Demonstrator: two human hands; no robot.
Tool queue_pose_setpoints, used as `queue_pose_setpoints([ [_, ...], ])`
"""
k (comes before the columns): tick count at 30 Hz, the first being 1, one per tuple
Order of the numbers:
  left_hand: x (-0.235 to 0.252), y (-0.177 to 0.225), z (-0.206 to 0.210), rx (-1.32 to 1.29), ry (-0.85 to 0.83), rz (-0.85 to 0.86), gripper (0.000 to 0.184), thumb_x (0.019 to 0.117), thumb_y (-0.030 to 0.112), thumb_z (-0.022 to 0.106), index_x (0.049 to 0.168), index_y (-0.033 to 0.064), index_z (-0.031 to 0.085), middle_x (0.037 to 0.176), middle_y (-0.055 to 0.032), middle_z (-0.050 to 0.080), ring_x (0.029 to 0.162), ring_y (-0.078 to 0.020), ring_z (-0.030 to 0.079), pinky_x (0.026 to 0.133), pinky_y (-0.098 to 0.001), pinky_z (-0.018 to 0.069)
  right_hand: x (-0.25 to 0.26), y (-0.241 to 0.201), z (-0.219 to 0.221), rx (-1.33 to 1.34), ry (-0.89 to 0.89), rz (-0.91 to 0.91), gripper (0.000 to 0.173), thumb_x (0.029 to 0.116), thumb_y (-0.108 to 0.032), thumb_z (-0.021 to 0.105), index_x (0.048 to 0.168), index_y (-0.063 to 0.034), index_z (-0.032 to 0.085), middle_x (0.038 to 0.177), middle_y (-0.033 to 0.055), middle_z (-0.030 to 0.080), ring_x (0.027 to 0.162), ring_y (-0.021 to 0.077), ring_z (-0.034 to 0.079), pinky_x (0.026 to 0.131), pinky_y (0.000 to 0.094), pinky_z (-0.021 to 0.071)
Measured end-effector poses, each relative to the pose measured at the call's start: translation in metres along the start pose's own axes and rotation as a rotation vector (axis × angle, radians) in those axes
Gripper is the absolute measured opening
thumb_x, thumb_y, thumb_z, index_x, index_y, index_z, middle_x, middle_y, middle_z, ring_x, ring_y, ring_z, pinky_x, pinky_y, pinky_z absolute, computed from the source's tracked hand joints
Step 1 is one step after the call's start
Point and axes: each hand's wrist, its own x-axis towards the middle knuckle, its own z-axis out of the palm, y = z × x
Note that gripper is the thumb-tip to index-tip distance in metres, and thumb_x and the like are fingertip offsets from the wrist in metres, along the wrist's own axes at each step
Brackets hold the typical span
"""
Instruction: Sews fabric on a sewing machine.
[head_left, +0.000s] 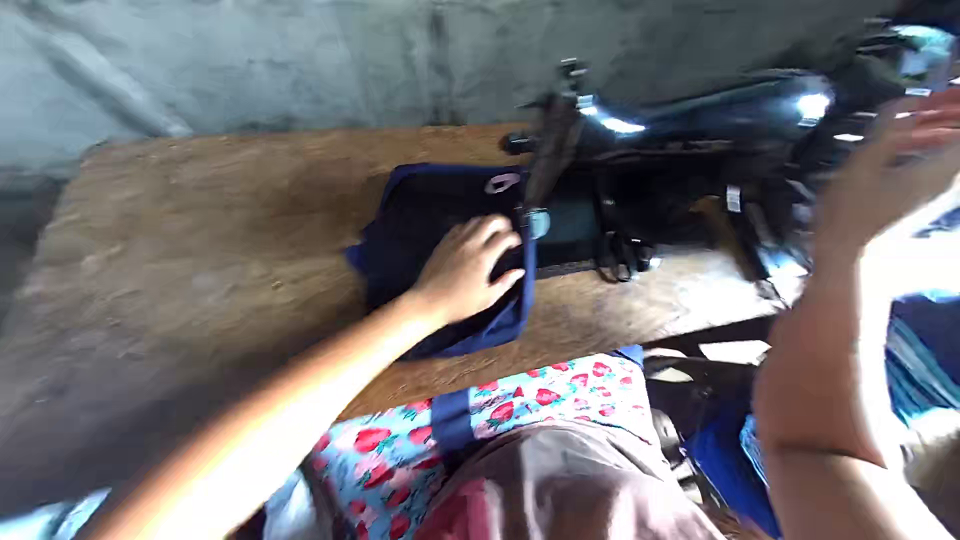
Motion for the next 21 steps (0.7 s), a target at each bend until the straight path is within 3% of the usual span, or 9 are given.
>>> queue_pose_setpoints([
  [2, -0.015, 0.031, -0.010, -0.034, -0.077, -0.146, 0.038, 0.1013, 0.040, 0.059, 0.107, 0.0042, 0.071, 0.105, -0.0132, 0.069, 0.094, -0.0295, 0.069, 0.081, -0.0528, 0.0578, -0.040, -0.018, 0.004, 0.078, 0.059, -0.282, 0.037, 0.1026, -0.022, 0.057, 0.121, 0.0094, 0.064, 0.113, 0.0277, 0.068, 0.109, 0.0338, 0.066, 0.100, 0.0467, 0.0513],
  [3, -0.024, 0.045, -0.013, -0.046, -0.144, -0.231, 0.048, 0.1008, 0.045, 0.058, 0.111, 0.0004, 0.071, 0.103, -0.0187, 0.071, 0.090, -0.0358, 0.071, 0.078, -0.0594, 0.0570, -0.058, -0.029, 0.011, 0.132, 0.040, -0.401, 0.026, 0.0988, -0.018, 0.060, 0.110, 0.0045, 0.069, 0.101, 0.0218, 0.072, 0.100, 0.0314, 0.069, 0.092, 0.0470, 0.0534],
  [5, -0.040, 0.059, -0.007, 0.010, -0.117, -0.258, 0.053, 0.0940, 0.049, 0.063, 0.110, -0.0011, 0.071, 0.099, -0.0206, 0.072, 0.084, -0.0390, 0.071, 0.072, -0.0613, 0.0558, -0.096, -0.049, 0.033, 0.299, -0.169, -0.583, 0.017, 0.0925, -0.014, 0.064, 0.103, -0.0052, 0.074, 0.098, 0.0117, 0.075, 0.096, 0.0260, 0.070, 0.087, 0.0429, 0.0554],
  [7, -0.049, 0.064, -0.001, -0.007, -0.076, -0.235, 0.044, 0.0896, 0.040, 0.072, 0.104, -0.0019, 0.072, 0.097, -0.0200, 0.072, 0.083, -0.0386, 0.070, 0.072, -0.0605, 0.0554, -0.124, -0.068, 0.053, 0.468, -0.485, -0.702, 0.025, 0.0900, -0.013, 0.069, 0.113, -0.0066, 0.075, 0.112, 0.0103, 0.075, 0.108, 0.0270, 0.069, 0.093, 0.0439, 0.0562],
  [9, -0.052, 0.063, 0.001, -0.041, -0.071, -0.193, 0.037, 0.0842, 0.027, 0.079, 0.104, -0.0034, 0.072, 0.100, -0.0211, 0.072, 0.090, -0.0406, 0.070, 0.078, -0.0607, 0.0557, -0.137, -0.089, 0.067, 0.651, -0.744, -0.762, 0.041, 0.0878, -0.010, 0.068, 0.128, -0.0036, 0.069, 0.128, 0.0126, 0.070, 0.124, 0.0290, 0.064, 0.105, 0.0457, 0.0510],
  [12, -0.058, 0.064, 0.001, -0.031, -0.044, -0.155, 0.028, 0.0810, 0.012, 0.077, 0.102, -0.0064, 0.071, 0.103, -0.0260, 0.071, 0.098, -0.0457, 0.069, 0.083, -0.0633, 0.0544, -0.139, -0.115, 0.073, 0.815, -0.958, -0.717, 0.050, 0.0837, -0.013, 0.074, 0.131, 0.0009, 0.065, 0.123, 0.0167, 0.071, 0.122, 0.0322, 0.064, 0.109, 0.0477, 0.0452],
  [18, -0.083, 0.069, 0.006, 0.129, 0.099, -0.128, 0.017, 0.0788, -0.004, 0.068, 0.094, -0.0093, 0.068, 0.099, -0.0256, 0.069, 0.096, -0.0462, 0.068, 0.082, -0.0614, 0.0549, -0.147, -0.144, 0.073, 0.694, -0.887, -0.731, 0.035, 0.0814, -0.024, 0.081, 0.108, -0.0025, 0.074, 0.104, 0.0138, 0.073, 0.107, 0.0313, 0.067, 0.100, 0.0500, 0.0493],
  [19, -0.085, 0.067, 0.009, 0.157, 0.147, -0.116, 0.014, 0.0785, -0.006, 0.066, 0.092, -0.0090, 0.067, 0.099, -0.0253, 0.068, 0.096, -0.0454, 0.068, 0.081, -0.0598, 0.0555, -0.151, -0.149, 0.072, 0.680, -0.848, -0.730, 0.030, 0.0810, -0.022, 0.081, 0.104, -0.0025, 0.075, 0.102, 0.0135, 0.073, 0.105, 0.0311, 0.068, 0.100, 0.0502, 0.0497],
  [21, -0.086, 0.062, 0.011, 0.221, 0.212, -0.125, 0.015, 0.0819, -0.009, 0.066, 0.097, -0.0117, 0.066, 0.109, -0.0292, 0.067, 0.102, -0.0482, 0.067, 0.084, -0.0607, 0.0551, -0.160, -0.157, 0.072, 0.723, -0.723, -0.671, 0.020, 0.0791, -0.015, 0.079, 0.093, -0.0016, 0.075, 0.092, 0.0130, 0.073, 0.094, 0.0308, 0.069, 0.089, 0.0489, 0.0534],
])
